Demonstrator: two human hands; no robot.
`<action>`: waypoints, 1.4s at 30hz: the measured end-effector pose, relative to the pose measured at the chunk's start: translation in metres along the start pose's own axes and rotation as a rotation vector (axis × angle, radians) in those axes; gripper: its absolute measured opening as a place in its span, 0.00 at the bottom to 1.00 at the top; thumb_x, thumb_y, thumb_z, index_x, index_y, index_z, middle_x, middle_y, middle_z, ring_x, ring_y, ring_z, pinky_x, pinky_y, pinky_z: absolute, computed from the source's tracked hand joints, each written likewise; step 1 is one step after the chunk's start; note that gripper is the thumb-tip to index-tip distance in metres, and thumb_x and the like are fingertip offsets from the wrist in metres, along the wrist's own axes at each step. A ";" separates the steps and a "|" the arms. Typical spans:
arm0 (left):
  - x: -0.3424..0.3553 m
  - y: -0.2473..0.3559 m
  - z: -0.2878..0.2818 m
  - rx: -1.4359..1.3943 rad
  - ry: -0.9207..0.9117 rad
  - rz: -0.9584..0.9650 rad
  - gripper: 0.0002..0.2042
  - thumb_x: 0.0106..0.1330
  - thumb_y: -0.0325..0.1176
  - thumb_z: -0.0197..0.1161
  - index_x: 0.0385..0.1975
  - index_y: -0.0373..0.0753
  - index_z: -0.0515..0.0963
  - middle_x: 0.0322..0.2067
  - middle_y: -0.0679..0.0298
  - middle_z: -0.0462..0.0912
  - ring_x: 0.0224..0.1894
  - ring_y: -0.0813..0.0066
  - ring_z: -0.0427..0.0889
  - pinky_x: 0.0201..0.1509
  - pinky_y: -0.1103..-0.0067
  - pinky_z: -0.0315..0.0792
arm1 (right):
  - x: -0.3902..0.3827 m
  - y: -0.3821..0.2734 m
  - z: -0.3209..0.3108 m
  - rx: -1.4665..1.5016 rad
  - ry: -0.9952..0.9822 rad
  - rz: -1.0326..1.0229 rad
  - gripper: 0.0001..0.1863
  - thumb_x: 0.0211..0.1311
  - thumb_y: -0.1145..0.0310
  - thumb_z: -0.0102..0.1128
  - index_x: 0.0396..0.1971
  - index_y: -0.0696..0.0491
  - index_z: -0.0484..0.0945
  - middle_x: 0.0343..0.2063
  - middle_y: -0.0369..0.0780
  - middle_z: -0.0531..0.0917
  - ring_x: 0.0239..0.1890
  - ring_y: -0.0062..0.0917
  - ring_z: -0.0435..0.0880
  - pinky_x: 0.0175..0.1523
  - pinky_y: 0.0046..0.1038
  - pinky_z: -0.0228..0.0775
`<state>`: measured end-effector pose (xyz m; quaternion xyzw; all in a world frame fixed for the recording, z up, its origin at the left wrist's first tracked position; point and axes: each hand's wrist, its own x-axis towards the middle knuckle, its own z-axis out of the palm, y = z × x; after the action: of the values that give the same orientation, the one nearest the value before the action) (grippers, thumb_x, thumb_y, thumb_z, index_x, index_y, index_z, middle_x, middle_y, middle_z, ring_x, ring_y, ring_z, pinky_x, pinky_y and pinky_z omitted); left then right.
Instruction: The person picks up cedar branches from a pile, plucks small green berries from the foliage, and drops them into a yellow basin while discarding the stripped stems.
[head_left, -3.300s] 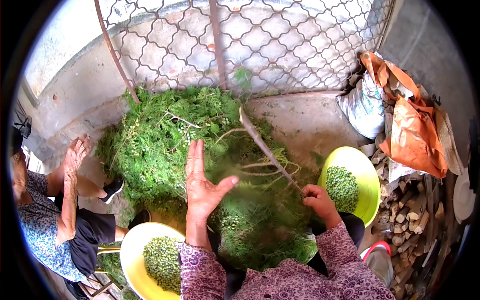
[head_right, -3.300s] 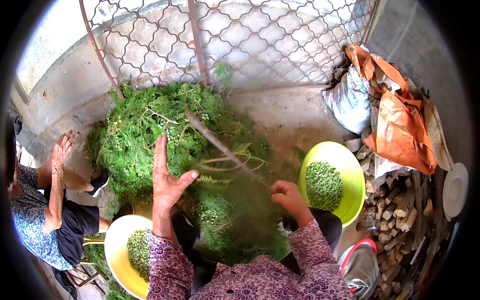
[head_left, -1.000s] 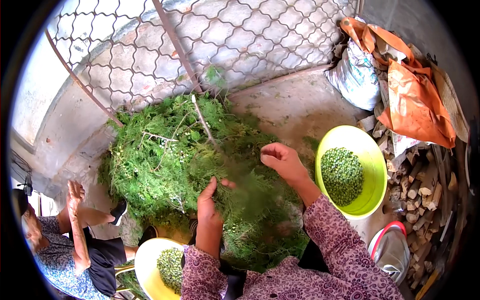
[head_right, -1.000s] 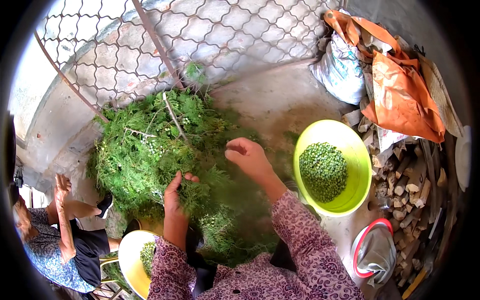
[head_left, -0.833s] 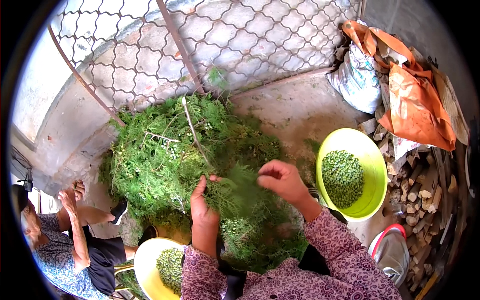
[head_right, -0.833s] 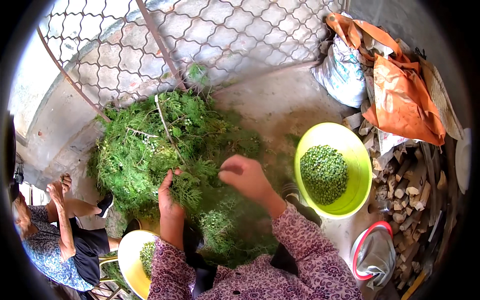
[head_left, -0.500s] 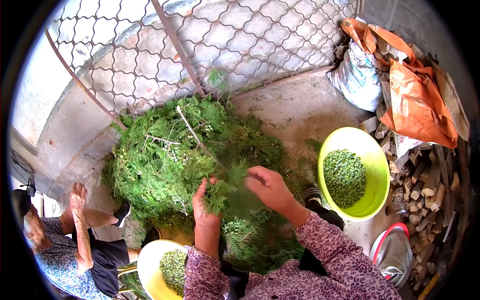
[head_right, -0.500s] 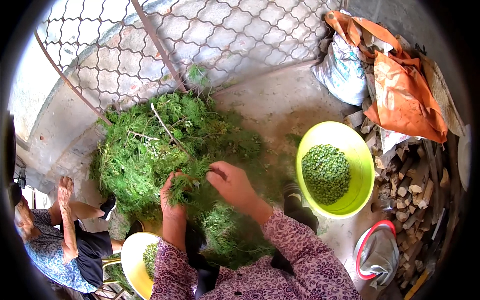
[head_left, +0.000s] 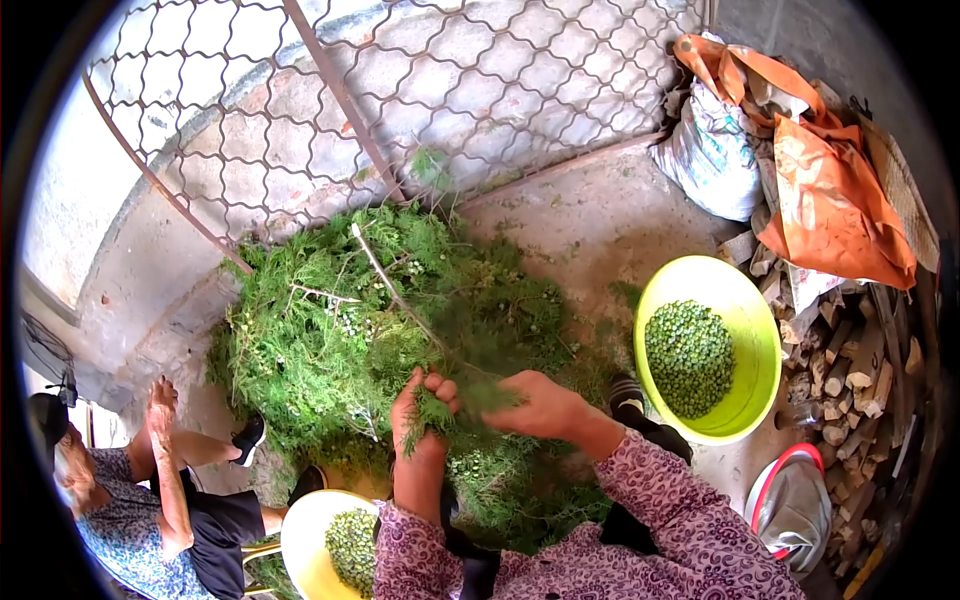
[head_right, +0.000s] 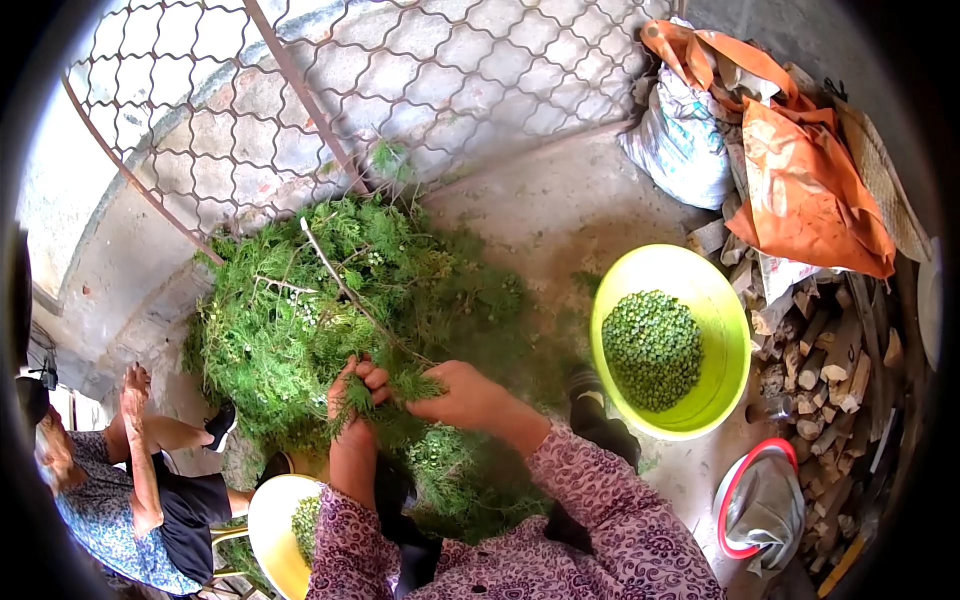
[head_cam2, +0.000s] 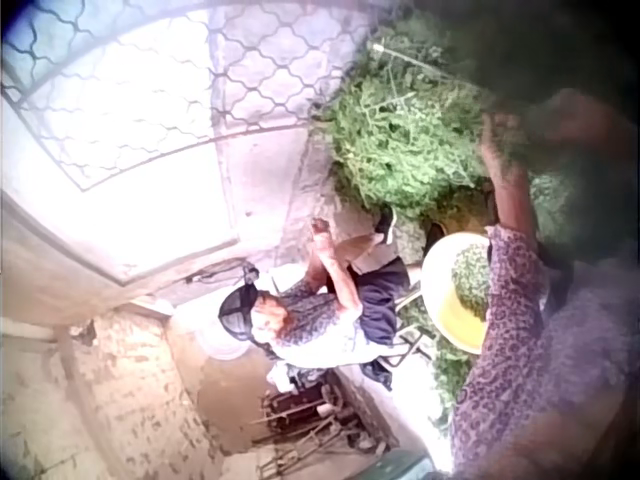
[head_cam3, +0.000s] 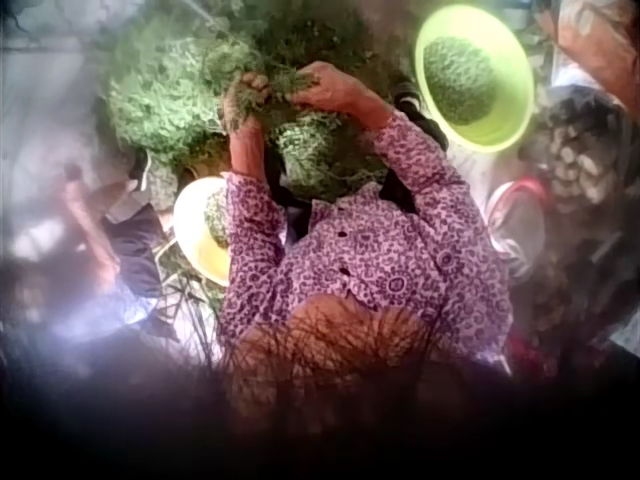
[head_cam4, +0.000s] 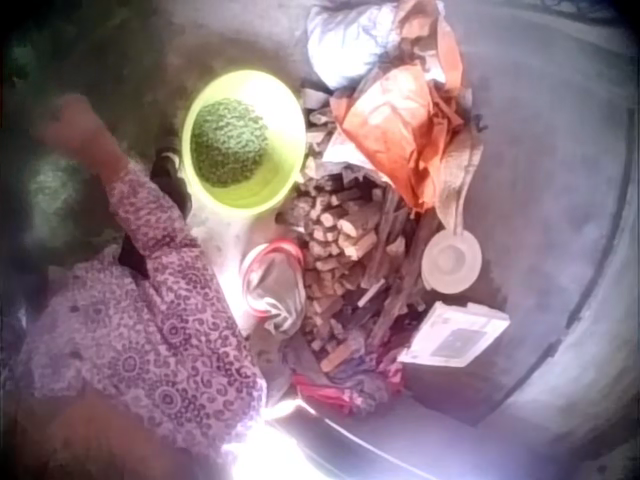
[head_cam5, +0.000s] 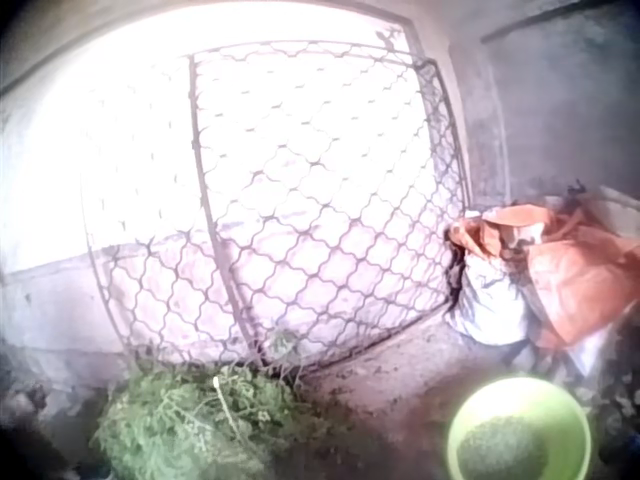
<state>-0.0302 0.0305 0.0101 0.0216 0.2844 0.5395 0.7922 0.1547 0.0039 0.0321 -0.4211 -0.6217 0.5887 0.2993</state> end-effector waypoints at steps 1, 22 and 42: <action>0.001 0.000 -0.002 0.002 0.001 0.001 0.08 0.62 0.35 0.52 0.30 0.36 0.67 0.20 0.68 0.67 0.20 0.76 0.64 0.21 0.80 0.60 | -0.002 -0.001 -0.006 0.002 0.000 -0.001 0.11 0.52 0.68 0.58 0.32 0.59 0.77 0.22 0.35 0.77 0.26 0.12 0.73 0.30 0.19 0.66; 0.011 -0.001 -0.011 -0.143 -0.070 0.088 0.08 0.64 0.34 0.48 0.30 0.36 0.66 0.20 0.67 0.67 0.22 0.75 0.62 0.21 0.80 0.57 | -0.009 0.009 0.009 -0.089 0.171 -0.118 0.16 0.56 0.67 0.53 0.43 0.59 0.74 0.21 0.31 0.75 0.19 0.11 0.70 0.24 0.16 0.62; -0.007 -0.015 0.012 0.189 0.009 0.032 0.11 0.60 0.40 0.54 0.29 0.37 0.67 0.17 0.68 0.65 0.19 0.76 0.62 0.21 0.81 0.54 | -0.003 0.011 0.014 0.613 0.075 0.134 0.22 0.47 0.74 0.56 0.46 0.62 0.68 0.24 0.37 0.78 0.19 0.17 0.75 0.25 0.18 0.66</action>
<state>-0.0140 0.0215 0.0182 0.0984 0.3374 0.5227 0.7767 0.1458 -0.0057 0.0193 -0.3728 -0.3746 0.7512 0.3955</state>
